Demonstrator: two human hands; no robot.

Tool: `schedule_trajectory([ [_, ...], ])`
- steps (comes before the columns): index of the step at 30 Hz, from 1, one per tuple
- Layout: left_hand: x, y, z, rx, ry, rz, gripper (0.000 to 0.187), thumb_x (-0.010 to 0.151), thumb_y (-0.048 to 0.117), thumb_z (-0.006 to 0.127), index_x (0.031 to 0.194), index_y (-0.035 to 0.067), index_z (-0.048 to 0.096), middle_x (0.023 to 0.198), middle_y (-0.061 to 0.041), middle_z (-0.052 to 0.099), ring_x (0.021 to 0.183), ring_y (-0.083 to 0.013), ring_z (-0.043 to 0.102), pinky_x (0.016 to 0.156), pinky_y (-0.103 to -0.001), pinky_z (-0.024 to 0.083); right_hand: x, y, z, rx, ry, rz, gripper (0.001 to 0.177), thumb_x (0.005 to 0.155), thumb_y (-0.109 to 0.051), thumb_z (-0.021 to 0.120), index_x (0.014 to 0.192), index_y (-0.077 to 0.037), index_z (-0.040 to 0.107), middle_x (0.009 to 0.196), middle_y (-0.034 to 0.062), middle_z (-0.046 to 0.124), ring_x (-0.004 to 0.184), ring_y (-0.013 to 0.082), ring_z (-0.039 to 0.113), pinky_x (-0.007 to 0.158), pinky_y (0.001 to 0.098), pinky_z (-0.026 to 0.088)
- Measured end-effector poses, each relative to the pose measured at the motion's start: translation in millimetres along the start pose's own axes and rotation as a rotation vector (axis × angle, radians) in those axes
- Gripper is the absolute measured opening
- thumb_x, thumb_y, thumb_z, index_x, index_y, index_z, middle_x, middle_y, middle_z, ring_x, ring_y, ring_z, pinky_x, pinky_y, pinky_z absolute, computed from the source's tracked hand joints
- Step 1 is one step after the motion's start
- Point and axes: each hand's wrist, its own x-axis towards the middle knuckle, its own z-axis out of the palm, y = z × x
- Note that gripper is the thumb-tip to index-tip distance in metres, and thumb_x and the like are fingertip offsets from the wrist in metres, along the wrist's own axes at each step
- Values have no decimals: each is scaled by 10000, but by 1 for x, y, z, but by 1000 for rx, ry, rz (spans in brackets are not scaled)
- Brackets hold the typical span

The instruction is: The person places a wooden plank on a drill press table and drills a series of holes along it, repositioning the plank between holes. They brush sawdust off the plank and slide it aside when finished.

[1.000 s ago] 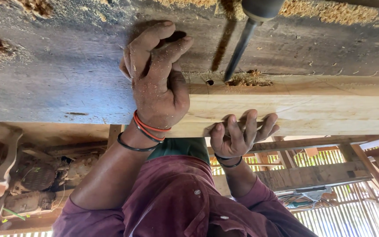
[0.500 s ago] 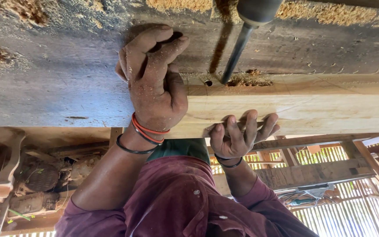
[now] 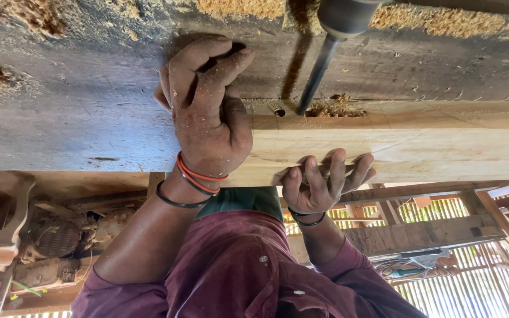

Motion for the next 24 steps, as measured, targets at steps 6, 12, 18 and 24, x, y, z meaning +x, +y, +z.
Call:
schedule_trajectory([
  [6,1,0,0,10,-3,0,548,878,-56,602,1337,233,673,1398,38,536,1326,-167,478,1135,-333,292,-1,2,2,1,-4,-2,368,1011,-314,630,1375,-268,658,1665,30,384,1616,396,111,1335,594,-25],
  [12,3,2,-1,1,-8,-13,529,874,-39,599,1329,219,673,1392,26,541,1311,-171,480,1127,-335,291,-2,2,3,-28,20,-1,379,991,-327,615,1364,-275,657,1655,21,398,1607,402,140,1328,606,-6],
  [18,4,3,-1,2,-19,-19,509,899,-27,612,1346,211,664,1395,23,543,1322,-178,483,1138,-338,299,-2,2,2,-15,3,15,363,999,-334,639,1358,-284,660,1660,2,397,1613,397,138,1334,609,-7],
  [24,6,5,-3,13,-37,-25,510,892,-18,619,1346,209,662,1382,17,545,1309,-188,485,1138,-347,302,-2,2,1,-12,-7,27,346,995,-340,638,1336,-292,669,1667,-11,388,1619,384,128,1332,604,-21],
])
